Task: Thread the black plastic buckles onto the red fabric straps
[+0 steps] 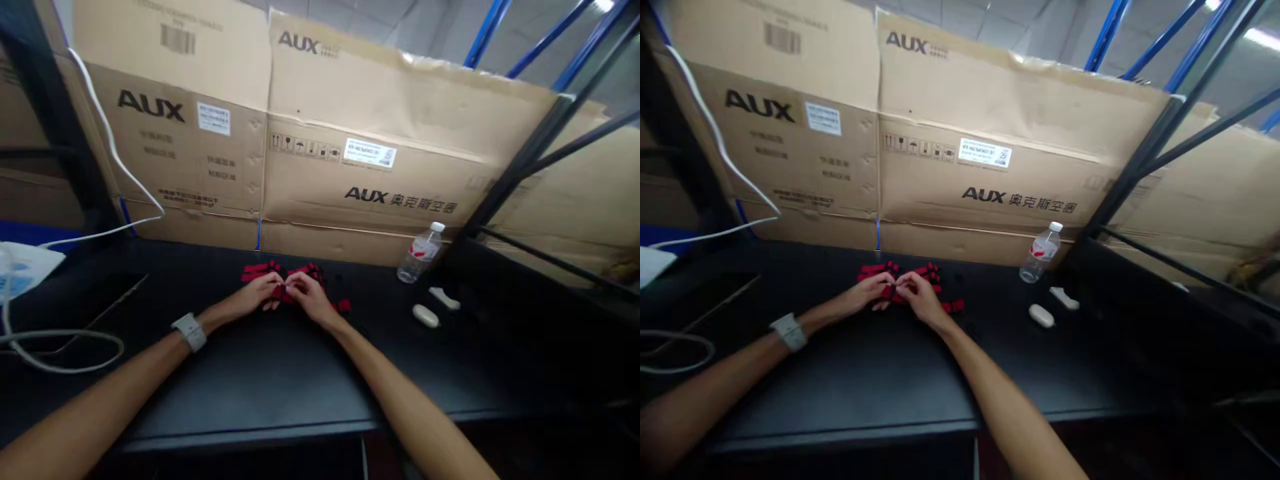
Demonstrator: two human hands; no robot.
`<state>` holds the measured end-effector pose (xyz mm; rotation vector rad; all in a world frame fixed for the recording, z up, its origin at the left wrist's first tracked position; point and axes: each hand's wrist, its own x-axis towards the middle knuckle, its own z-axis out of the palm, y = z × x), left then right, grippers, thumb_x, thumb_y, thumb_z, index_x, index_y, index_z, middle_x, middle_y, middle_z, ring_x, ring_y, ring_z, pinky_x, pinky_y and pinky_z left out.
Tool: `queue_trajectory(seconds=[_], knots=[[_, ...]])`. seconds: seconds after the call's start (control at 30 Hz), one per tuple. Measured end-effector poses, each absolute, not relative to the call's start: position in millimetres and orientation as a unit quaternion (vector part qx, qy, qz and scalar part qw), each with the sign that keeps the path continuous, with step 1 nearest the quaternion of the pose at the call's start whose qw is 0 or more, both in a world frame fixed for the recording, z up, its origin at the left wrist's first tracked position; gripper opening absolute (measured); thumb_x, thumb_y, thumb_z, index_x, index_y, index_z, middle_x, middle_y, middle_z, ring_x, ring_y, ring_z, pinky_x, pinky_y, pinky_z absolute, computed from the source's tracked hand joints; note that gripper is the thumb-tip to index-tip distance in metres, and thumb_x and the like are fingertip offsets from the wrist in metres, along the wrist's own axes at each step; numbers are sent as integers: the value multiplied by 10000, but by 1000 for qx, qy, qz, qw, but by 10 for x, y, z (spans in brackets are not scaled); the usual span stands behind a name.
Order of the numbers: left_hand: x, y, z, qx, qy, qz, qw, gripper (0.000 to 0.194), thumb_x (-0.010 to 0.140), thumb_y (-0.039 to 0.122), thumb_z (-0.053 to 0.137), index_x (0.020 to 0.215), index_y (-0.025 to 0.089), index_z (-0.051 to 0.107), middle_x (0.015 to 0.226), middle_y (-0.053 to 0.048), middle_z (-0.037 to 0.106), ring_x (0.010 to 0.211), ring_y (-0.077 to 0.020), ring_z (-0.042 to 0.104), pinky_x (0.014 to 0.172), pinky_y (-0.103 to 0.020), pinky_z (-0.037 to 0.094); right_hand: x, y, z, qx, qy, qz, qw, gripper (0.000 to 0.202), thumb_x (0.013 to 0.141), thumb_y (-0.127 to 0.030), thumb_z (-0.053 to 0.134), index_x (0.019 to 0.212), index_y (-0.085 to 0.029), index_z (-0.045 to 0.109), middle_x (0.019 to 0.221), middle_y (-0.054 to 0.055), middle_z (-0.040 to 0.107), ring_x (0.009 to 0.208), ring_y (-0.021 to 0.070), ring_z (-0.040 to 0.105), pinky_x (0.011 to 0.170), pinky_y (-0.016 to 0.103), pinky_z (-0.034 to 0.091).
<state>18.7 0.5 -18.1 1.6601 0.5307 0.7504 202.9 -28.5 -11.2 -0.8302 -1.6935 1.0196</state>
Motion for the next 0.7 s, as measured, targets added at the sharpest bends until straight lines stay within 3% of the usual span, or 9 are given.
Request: queue_trajectory(seconds=[0.1,0.33,0.53,0.7], knots=[[184,35,-224,712,229,330,576,350,888,523,464,916,174,457,586,34,589,413,-75,439,441,-189,297,2033,-327,-68,-349,-715,383,470,249,884,-417,525,965,-187,577,884,8,596,802,130,547,755,250,427],[165,56,-241,719,223,320,575,371,890,540,452,909,170,467,621,8,630,419,-85,501,454,-198,317,2097,-389,40,-354,-806,240,410,230,840,-344,629,1019,-199,626,963,34,610,879,155,551,821,277,417],[158,38,-234,707,220,318,591,312,895,475,490,937,167,466,678,-17,674,474,-97,563,496,-209,342,2101,-392,29,-346,-818,233,395,284,849,-323,626,1104,-204,594,960,33,601,879,154,547,834,288,420],[147,-15,-149,708,206,298,605,331,876,482,530,951,168,455,729,-36,689,558,-125,617,550,-228,404,2100,-409,64,-342,-825,216,394,157,850,-312,626,967,-208,634,962,37,571,953,167,526,908,317,388]])
